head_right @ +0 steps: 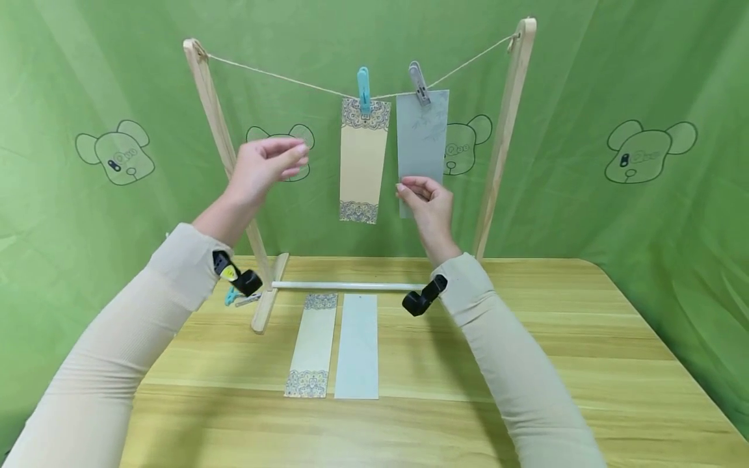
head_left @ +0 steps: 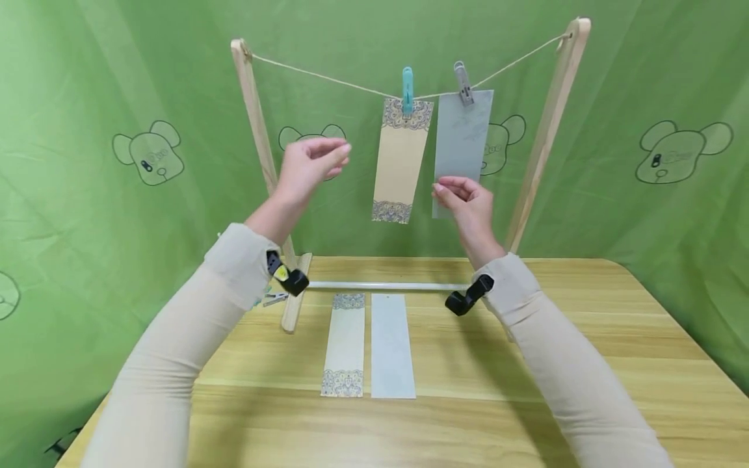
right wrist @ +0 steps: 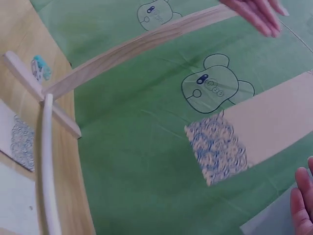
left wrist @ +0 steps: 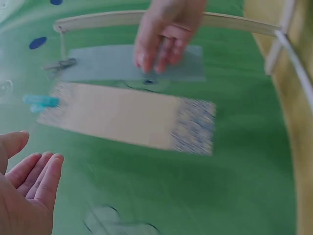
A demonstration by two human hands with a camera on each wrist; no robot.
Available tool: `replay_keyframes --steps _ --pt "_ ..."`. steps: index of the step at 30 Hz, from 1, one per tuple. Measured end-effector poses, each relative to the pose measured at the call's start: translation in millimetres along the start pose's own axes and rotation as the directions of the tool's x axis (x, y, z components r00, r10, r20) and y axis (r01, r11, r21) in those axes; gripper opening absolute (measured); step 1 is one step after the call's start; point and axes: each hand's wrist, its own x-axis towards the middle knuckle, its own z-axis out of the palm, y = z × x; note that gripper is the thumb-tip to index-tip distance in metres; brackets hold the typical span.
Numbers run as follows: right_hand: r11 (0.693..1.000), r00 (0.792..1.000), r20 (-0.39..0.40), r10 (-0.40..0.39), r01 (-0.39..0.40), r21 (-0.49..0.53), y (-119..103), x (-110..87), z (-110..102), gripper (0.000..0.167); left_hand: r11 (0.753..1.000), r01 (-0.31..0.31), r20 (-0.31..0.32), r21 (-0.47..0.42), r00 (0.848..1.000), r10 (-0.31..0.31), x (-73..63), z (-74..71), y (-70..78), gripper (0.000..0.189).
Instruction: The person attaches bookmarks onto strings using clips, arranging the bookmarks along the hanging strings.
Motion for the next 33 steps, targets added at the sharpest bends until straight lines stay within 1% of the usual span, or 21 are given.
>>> replay_keyframes --steps 2,5,9,13,18,22,26,30,33 --pt "1.0 1.0 0.008 0.011 -0.01 -0.021 2.2 -3.5 -3.7 0.022 1.0 0.005 -0.001 0.01 1.0 -0.005 -7.0 -7.4 -14.4 0.036" --pt "0.999 0.999 0.022 0.025 -0.024 -0.041 5.5 -9.0 -10.6 0.025 0.999 0.019 -0.034 0.03 0.999 -0.018 -15.6 -18.7 -36.8 0.034" --pt "0.996 0.999 0.03 0.04 -0.038 -0.075 9.5 -17.3 -20.8 0.022 0.996 0.039 -0.084 0.074 0.996 -0.032 -25.4 -35.2 -67.7 0.034" --pt "0.991 0.998 0.026 0.06 -0.056 -0.125 15.9 -25.0 -32.1 0.021 0.992 0.059 -0.101 0.112 0.994 -0.048 -38.7 -51.7 -94.6 0.036" --pt "0.978 0.994 0.057 0.089 -0.076 -0.195 26.3 -35.4 -44.8 0.025 0.988 0.09 -0.127 0.123 0.989 -0.074 -57.1 -68.2 -121.8 0.038" --pt "0.952 0.991 0.07 0.116 -0.091 -0.293 38.0 -46.4 -51.5 0.031 0.984 0.118 -0.168 0.135 0.981 -0.095 -71.2 -77.3 -142.4 0.038" --pt "0.931 0.985 0.082 0.153 -0.116 -0.346 51.0 -57.4 -57.4 0.038 0.981 0.148 -0.208 0.128 0.971 -0.119 -81.2 -84.2 -160.3 0.036" --pt "0.922 0.978 0.092 0.186 -0.142 -0.359 64.1 -67.7 -62.4 0.04 0.984 0.152 -0.232 0.096 0.964 -0.126 -89.0 -92.1 -175.6 0.036" --pt "0.931 0.976 0.111 0.188 -0.141 -0.337 73.7 -75.0 -65.0 0.039 0.983 0.167 -0.247 0.075 0.958 -0.144 -95.0 -100.0 -186.0 0.039"
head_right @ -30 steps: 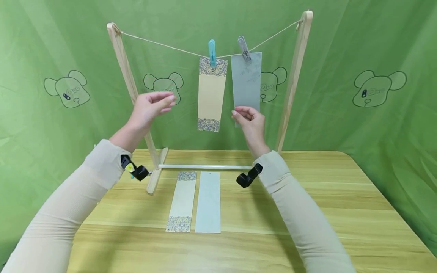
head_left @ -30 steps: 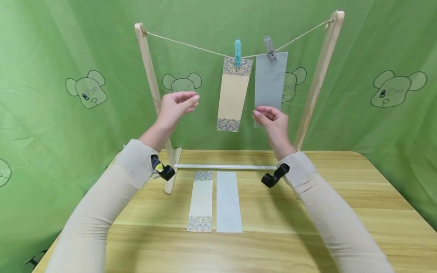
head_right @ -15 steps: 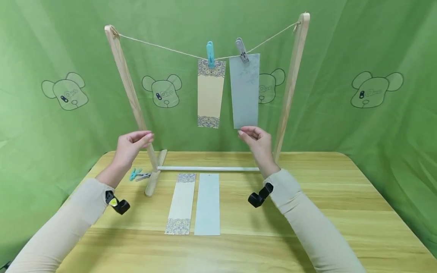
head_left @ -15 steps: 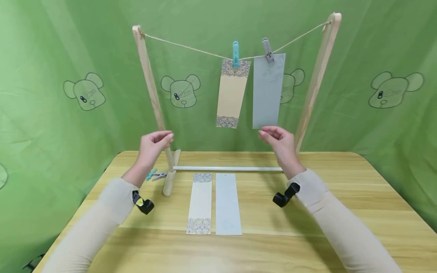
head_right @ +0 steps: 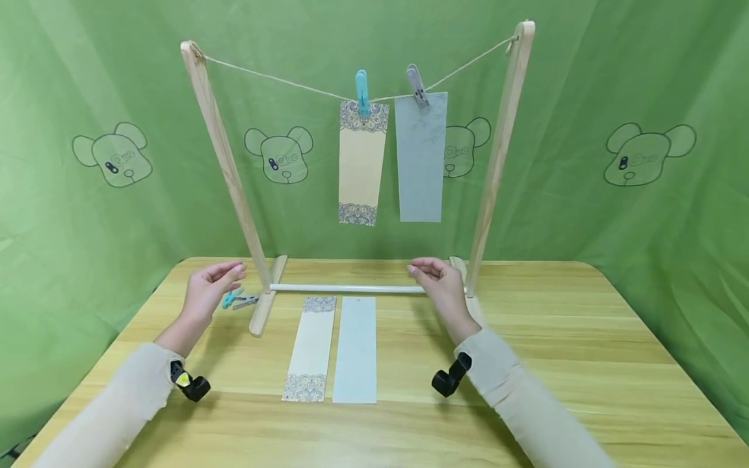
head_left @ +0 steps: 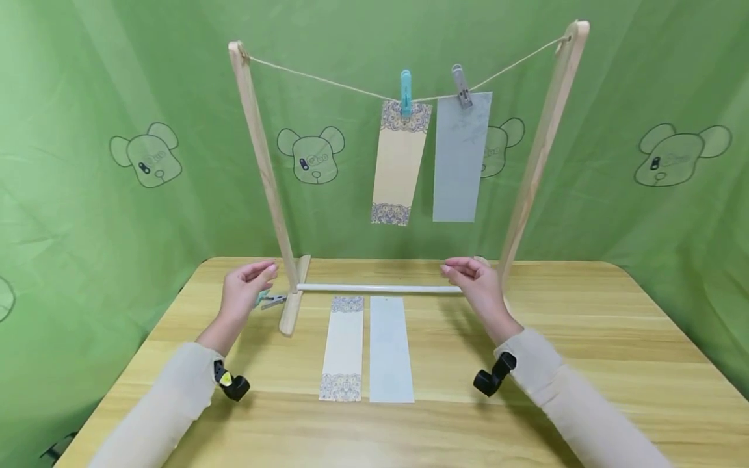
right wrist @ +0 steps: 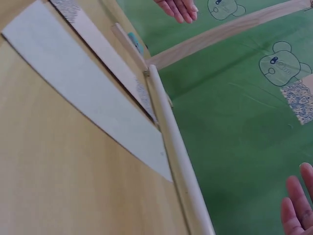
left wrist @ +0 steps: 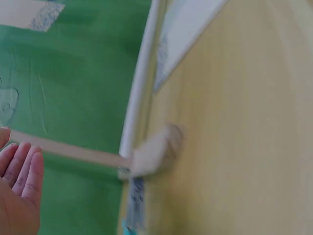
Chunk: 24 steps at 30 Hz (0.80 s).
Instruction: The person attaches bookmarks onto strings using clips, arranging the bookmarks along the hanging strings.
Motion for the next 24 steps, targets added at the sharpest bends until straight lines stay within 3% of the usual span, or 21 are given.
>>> replay_keyframes --steps 7,15,24 --pt "0.999 0.999 0.038 0.021 -0.023 0.037 19.0 -12.0 7.6 0.036 0.998 0.045 -0.079 -0.043 0.996 -0.048 -0.6 -17.4 -24.2 0.039" --pt "0.995 0.992 0.087 0.088 -0.091 0.026 30.8 -27.3 19.5 0.036 0.996 0.09 -0.148 -0.023 0.985 -0.092 4.0 -31.9 -43.3 0.041" --pt "0.984 0.97 0.17 0.174 -0.176 -0.009 39.4 -48.0 37.7 0.037 0.982 0.183 -0.162 -0.043 0.969 -0.188 9.6 -41.2 -58.4 0.043"
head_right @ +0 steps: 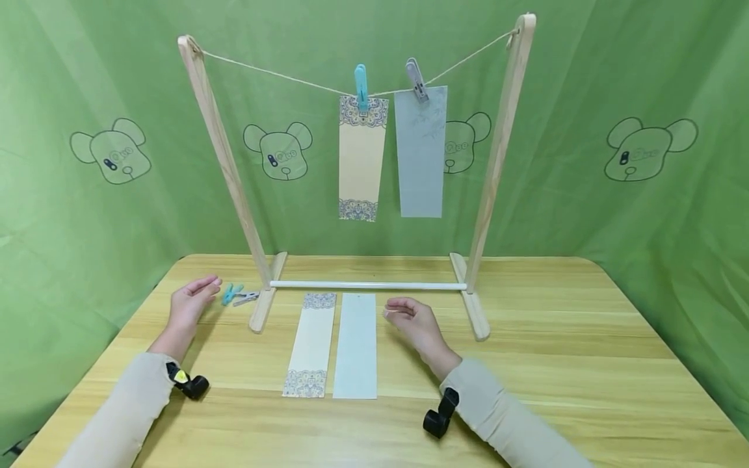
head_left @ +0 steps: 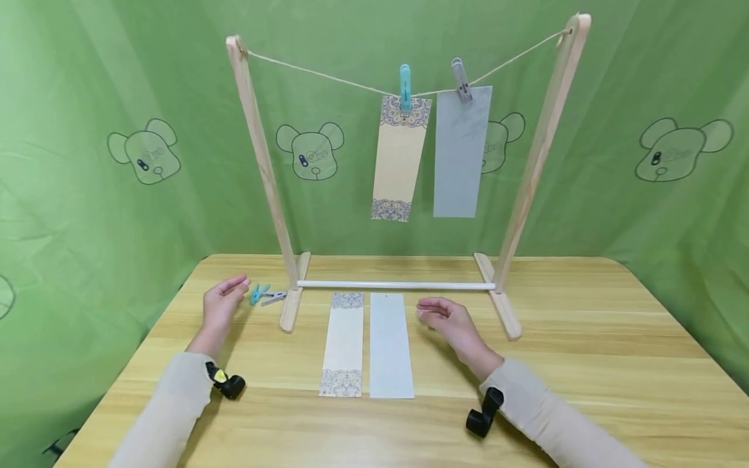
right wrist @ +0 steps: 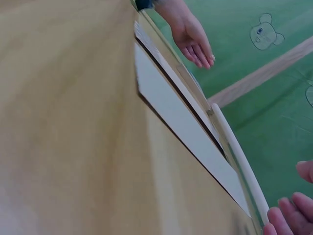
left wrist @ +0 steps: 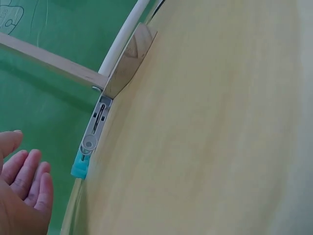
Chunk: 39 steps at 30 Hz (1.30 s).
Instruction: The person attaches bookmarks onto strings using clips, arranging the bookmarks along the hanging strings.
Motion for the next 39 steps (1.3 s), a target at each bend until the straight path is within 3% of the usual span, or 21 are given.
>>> replay_keyframes --steps 6,12,18,23,28,36,39 --pt "0.999 0.999 -0.02 0.032 -0.033 -0.015 8.3 -7.7 19.0 0.039 0.997 0.079 0.0 0.023 0.997 -0.079 6.5 -0.1 -3.0 0.044" --pt "0.999 0.996 -0.075 0.041 -0.042 -0.007 13.5 -11.5 32.6 0.042 0.992 0.12 -0.01 0.029 0.993 -0.12 13.4 2.4 -7.3 0.043" --pt "0.989 0.995 -0.094 -0.028 0.014 -0.145 13.6 -16.5 40.0 0.045 0.99 0.123 -0.042 0.066 0.992 -0.12 17.8 6.4 -10.5 0.042" --pt "0.943 0.994 -0.073 -0.083 0.055 -0.327 15.0 -19.5 43.8 0.05 0.985 0.116 -0.055 0.13 0.992 -0.109 18.4 12.3 -11.0 0.041" --pt "0.892 0.994 -0.042 -0.105 0.076 -0.445 14.7 -20.5 46.9 0.061 0.984 0.088 -0.081 0.156 0.994 -0.076 18.8 19.1 -10.9 0.039" --pt "0.811 0.989 0.035 -0.147 0.141 -0.568 16.1 -23.7 51.1 0.08 0.989 0.094 -0.126 0.112 0.989 -0.079 18.2 28.8 -14.9 0.039" --pt "0.782 0.983 0.063 -0.174 0.177 -0.597 17.5 -23.9 52.3 0.087 0.987 0.1 -0.113 0.129 0.99 -0.085 18.0 30.0 -13.4 0.042"
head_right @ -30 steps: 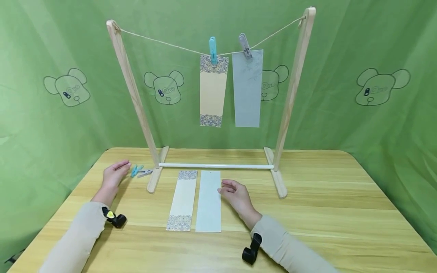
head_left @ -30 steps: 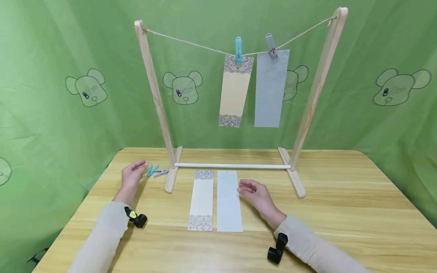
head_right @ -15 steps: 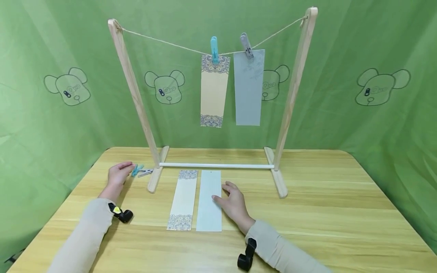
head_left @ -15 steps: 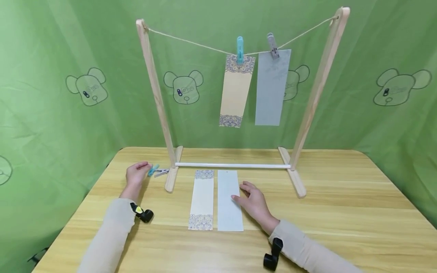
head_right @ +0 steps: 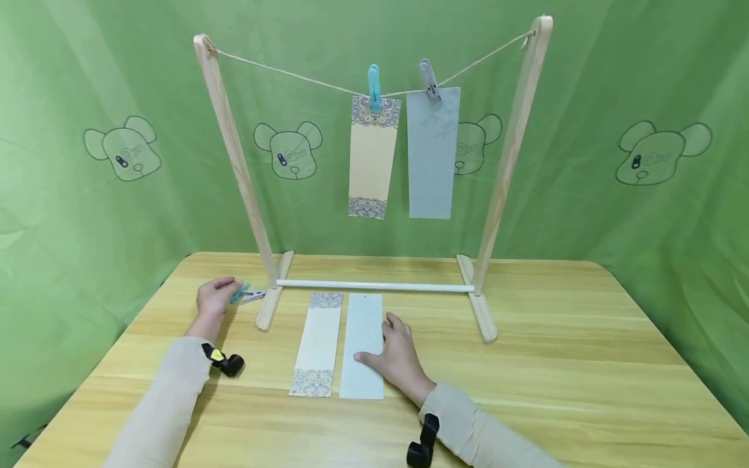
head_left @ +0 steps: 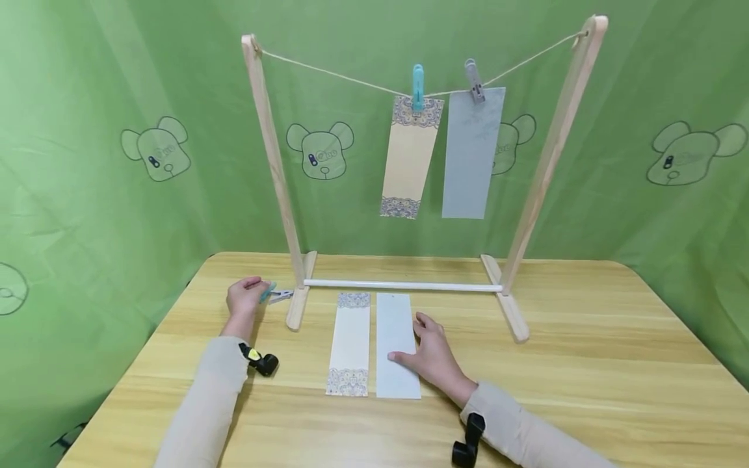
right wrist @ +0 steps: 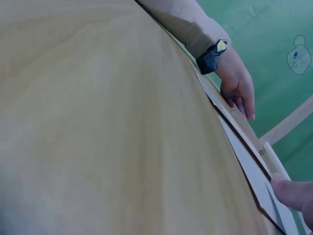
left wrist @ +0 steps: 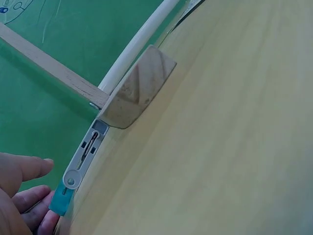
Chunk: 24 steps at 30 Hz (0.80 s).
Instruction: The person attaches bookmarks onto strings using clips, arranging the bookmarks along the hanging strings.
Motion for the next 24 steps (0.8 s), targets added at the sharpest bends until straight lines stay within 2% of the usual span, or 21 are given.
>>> replay_keyframes --steps 3,6,12,19,24 --pt "1.0 1.0 0.01 -0.013 0.013 -0.019 0.9 -0.2 1.3 0.088 0.998 0.004 0.035 0.055 0.999 -0.006 -1.1 0.0 3.0 0.046" --pt "1.0 1.0 0.01 -0.004 0.004 -0.026 1.8 0.8 1.3 0.082 0.994 0.006 0.062 0.111 0.998 -0.013 -1.8 0.3 6.2 0.049" --pt "1.0 1.0 -0.013 0.003 -0.003 -0.02 3.2 3.2 -0.3 0.071 0.99 0.011 0.067 0.144 0.998 -0.021 0.7 2.2 7.0 0.05" --pt "0.998 0.999 0.001 0.033 -0.032 -0.051 0.6 3.5 2.0 0.098 0.982 -0.017 0.057 0.188 0.998 0.007 3.2 3.0 4.9 0.049" --pt "0.996 0.999 0.017 0.034 -0.033 -0.081 -1.1 3.5 4.1 0.102 0.984 0.0 0.05 0.18 0.999 -0.009 3.0 3.5 5.1 0.048"
